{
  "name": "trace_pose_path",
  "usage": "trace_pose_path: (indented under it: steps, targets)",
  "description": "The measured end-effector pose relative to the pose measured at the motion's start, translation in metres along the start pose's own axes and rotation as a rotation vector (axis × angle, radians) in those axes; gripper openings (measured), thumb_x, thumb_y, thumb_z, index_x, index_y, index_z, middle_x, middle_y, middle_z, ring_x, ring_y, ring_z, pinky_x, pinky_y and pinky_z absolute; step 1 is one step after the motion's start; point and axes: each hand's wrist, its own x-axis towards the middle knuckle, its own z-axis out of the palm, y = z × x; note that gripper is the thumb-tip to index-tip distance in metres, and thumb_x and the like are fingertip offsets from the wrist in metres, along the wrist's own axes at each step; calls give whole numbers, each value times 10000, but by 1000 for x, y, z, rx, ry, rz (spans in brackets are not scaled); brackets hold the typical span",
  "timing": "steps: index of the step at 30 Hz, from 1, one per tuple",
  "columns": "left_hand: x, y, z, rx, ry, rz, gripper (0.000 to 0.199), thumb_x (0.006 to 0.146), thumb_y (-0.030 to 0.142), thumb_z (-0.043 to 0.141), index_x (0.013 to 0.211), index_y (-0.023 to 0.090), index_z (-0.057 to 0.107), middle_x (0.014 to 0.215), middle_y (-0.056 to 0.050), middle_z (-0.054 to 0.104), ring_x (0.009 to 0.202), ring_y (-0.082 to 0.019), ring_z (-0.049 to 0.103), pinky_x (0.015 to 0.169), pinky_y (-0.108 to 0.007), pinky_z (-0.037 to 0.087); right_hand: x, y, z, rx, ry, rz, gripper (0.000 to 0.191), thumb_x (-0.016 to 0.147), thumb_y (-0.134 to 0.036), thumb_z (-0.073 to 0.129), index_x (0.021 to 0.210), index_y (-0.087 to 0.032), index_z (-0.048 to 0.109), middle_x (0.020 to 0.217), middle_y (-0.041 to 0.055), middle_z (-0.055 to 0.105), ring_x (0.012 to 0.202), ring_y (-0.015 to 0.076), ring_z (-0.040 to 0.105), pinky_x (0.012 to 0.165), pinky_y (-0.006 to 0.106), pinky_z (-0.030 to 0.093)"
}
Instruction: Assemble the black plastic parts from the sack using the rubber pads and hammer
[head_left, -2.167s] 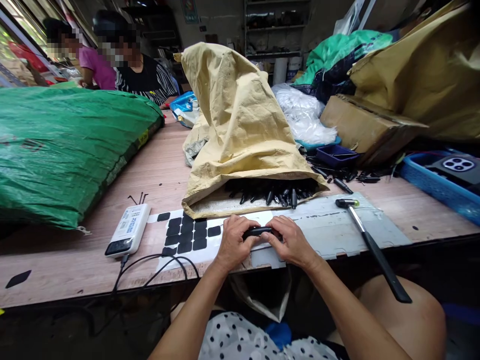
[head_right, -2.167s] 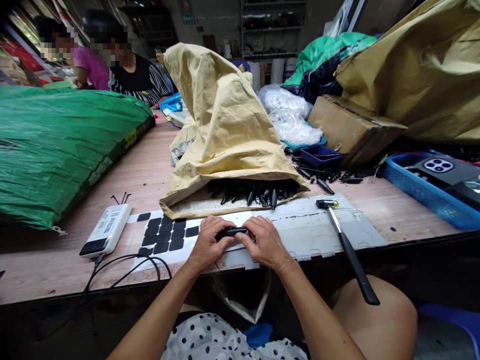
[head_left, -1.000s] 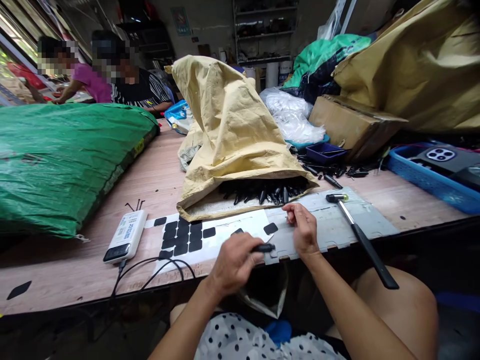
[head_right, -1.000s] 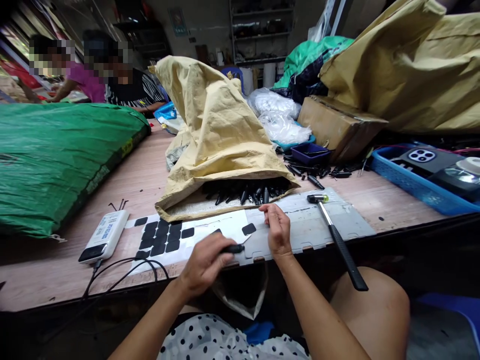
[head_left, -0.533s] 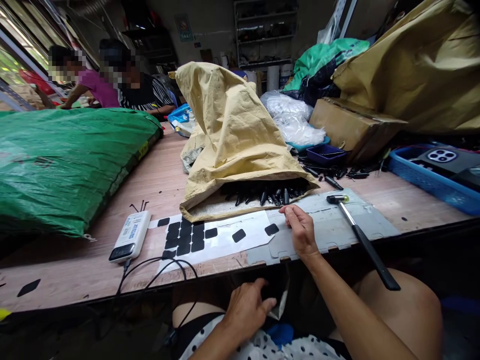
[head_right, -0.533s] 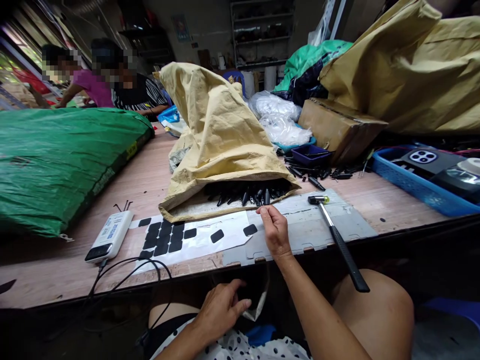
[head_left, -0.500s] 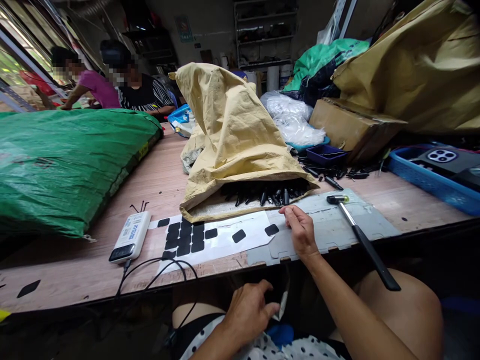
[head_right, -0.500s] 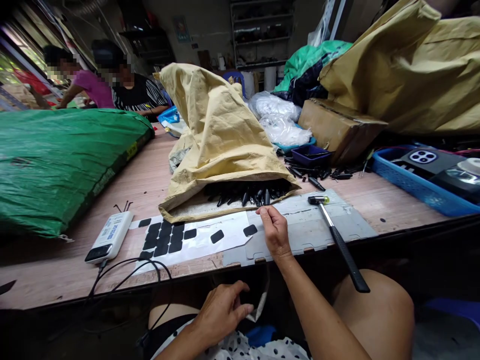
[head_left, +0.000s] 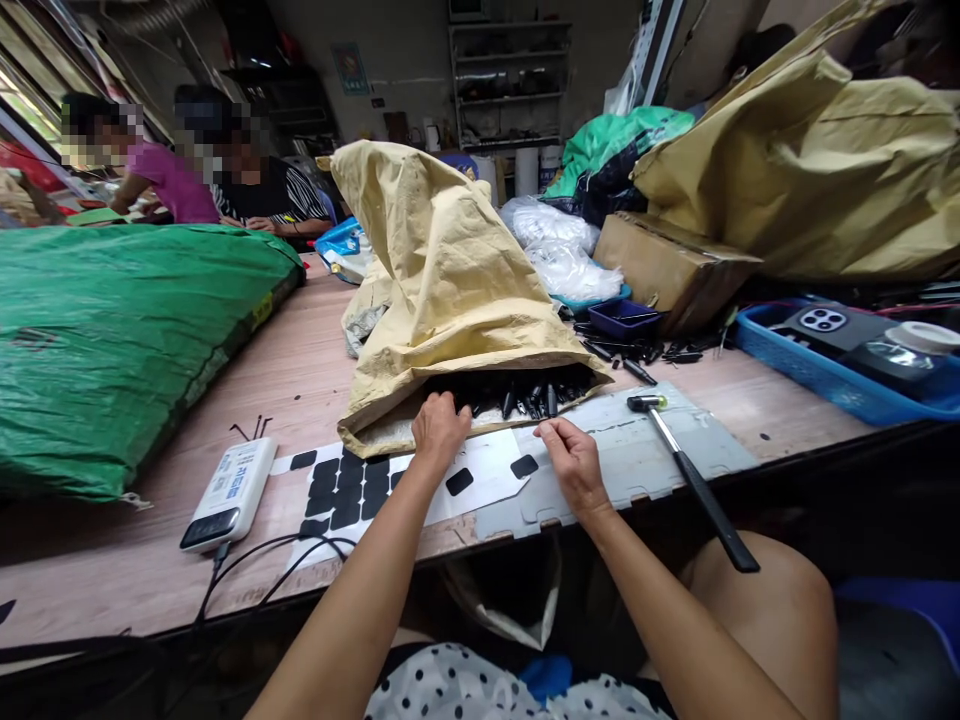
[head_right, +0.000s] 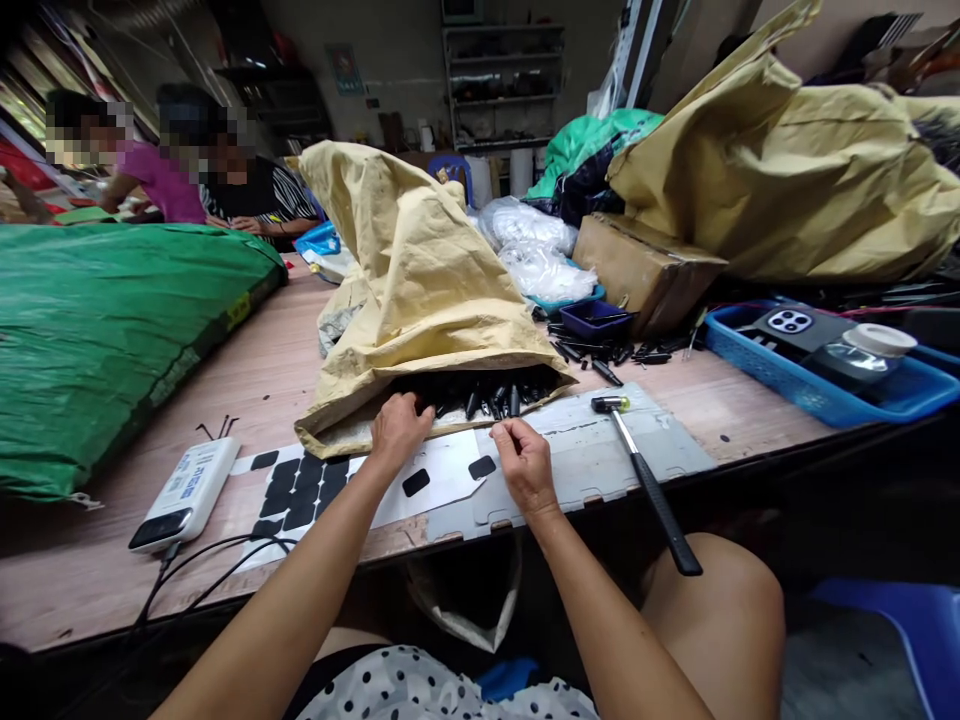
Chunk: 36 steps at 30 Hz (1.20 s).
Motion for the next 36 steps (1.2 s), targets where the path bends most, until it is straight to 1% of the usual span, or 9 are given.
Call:
trace_pose_path:
  steps: [4,9,15,17,20,24,27,31,36]
  targets:
    - [-9,-6,-10,38,-22,18,230,897,366,583,974,180,694,1076,-138,680,974,-300,651,758,-360,480,0,-1,-1,-10,4,11,317,938,-444,538,782,-190,648,727,1,603,719,160,533,691,277,416]
    - [-44,-26,-27,-45,108,51,186,884,367,628,947,207,701,980,-93,685,997,-294,597,773,-361,459,-1,-1,-1,-7,37,66,345,926,-488,542,793,-190,653,638,-13,535,646,155,491,596,274,378]
    - [-78,-21,-11,-277,-72,349,120,844,287,705,936,208,707,924,-39,693,931,-232,569,844,-347,441,1,-3,2,32,88,65,346,898,-494,577,770,-180,648,647,-13,538,638,144,475,618,273,394]
    - [-81,-19,-5,-310,-95,392,124,837,277,716,939,206,711,938,-41,687,938,-229,567,856,-346,436,4,-3,-9,36,126,71,345,885,-504,586,790,-178,647,665,-9,554,646,147,488,632,276,415]
    - [-81,-21,0,-356,-94,413,161,829,290,741,966,207,718,943,-42,679,940,-226,570,863,-343,430,14,2,-47,-129,256,23,353,869,-513,587,889,-169,662,779,29,615,719,174,535,701,308,458]
    - [-81,-24,3,-383,-91,439,237,815,369,779,1001,232,721,989,-35,693,980,-232,575,884,-346,415,26,16,-118,-856,419,102,427,781,-490,645,1068,-179,699,985,131,633,941,307,564,826,457,460]
    - [-80,-25,4,-373,-101,441,211,830,376,768,992,248,728,972,-27,696,986,-235,577,883,-350,406,30,28,-153,-1155,314,312,569,763,-588,644,1165,-187,688,1132,215,611,1053,429,550,802,551,452]
    - [-80,-26,4,-376,-114,438,189,827,352,770,982,252,731,954,-20,695,992,-232,575,881,-352,400,28,32,-164,-1191,153,397,360,860,-453,546,1005,-168,711,1015,224,654,911,395,615,720,516,454]
    - [-78,-26,3,-395,-161,394,201,800,354,791,973,259,755,925,-12,699,974,-228,575,877,-353,404,6,2,-139,-1028,382,200,310,900,-371,485,1034,-167,677,977,230,677,849,337,625,696,459,441]
